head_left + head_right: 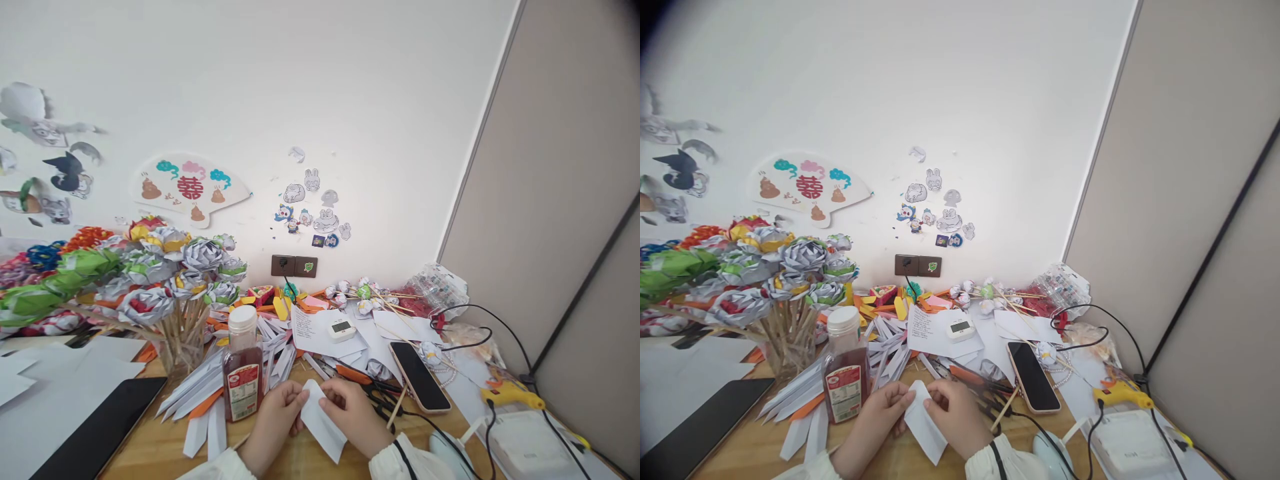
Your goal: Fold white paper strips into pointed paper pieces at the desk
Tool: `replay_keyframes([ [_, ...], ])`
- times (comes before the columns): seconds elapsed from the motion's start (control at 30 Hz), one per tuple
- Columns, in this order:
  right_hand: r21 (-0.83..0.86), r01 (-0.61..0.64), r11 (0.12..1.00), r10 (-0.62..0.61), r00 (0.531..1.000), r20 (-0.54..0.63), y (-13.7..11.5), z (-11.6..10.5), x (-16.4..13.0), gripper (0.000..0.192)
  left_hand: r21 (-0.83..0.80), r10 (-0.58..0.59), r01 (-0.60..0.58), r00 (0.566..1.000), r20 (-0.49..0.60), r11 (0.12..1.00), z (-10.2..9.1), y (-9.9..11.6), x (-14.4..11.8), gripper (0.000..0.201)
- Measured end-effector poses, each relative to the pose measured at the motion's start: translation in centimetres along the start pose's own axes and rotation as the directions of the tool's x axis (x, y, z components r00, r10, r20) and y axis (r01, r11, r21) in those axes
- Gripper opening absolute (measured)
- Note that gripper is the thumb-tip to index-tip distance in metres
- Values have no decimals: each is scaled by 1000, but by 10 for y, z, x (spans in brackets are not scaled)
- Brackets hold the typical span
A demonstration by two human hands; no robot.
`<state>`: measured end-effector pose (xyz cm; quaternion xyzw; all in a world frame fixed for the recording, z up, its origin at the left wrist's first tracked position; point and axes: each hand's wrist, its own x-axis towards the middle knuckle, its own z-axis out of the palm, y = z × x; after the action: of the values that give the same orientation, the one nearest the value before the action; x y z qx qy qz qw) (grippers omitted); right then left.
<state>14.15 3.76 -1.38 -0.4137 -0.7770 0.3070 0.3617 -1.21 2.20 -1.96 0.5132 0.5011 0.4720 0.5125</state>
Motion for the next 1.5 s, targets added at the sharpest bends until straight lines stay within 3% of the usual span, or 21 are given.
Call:
replay_keyframes([
  [0.3, 99, -4, 995, 3, 1000, 19, -4, -3, 2, 31, -10, 18, -18, 995, 97, 1000, -1, 1, -1, 34],
  [0.47, 82, 15, 996, -19, 999, 41, -3, -4, 2, 29, -37, -26, 30, 993, 112, 999, -3, 8, -2, 35],
  [0.6, -4, 70, 998, -70, 997, -18, -7, -4, 1, 24, -52, -87, 96, 985, 152, 994, -1, 13, -5, 34],
  [0.77, -251, 239, 938, -258, 965, -43, -13, -5, -3, 18, -52, -99, 106, 988, 119, 993, 1, 12, -6, 35],
  [0.9, -341, 285, 896, -315, 949, -34, -12, -4, -4, 17, -107, -96, 107, 990, 105, 988, 1, 11, -6, 31],
  [1.3, -404, 371, 836, -401, 916, 10, -13, -3, -6, 22, -187, -64, 77, 995, 75, 979, -1, 8, -5, 29],
  [1.5, -349, 372, 860, -394, 919, 11, -18, -4, -7, 21, -44, -24, 26, 998, 51, 999, 3, 15, -9, 29],
])
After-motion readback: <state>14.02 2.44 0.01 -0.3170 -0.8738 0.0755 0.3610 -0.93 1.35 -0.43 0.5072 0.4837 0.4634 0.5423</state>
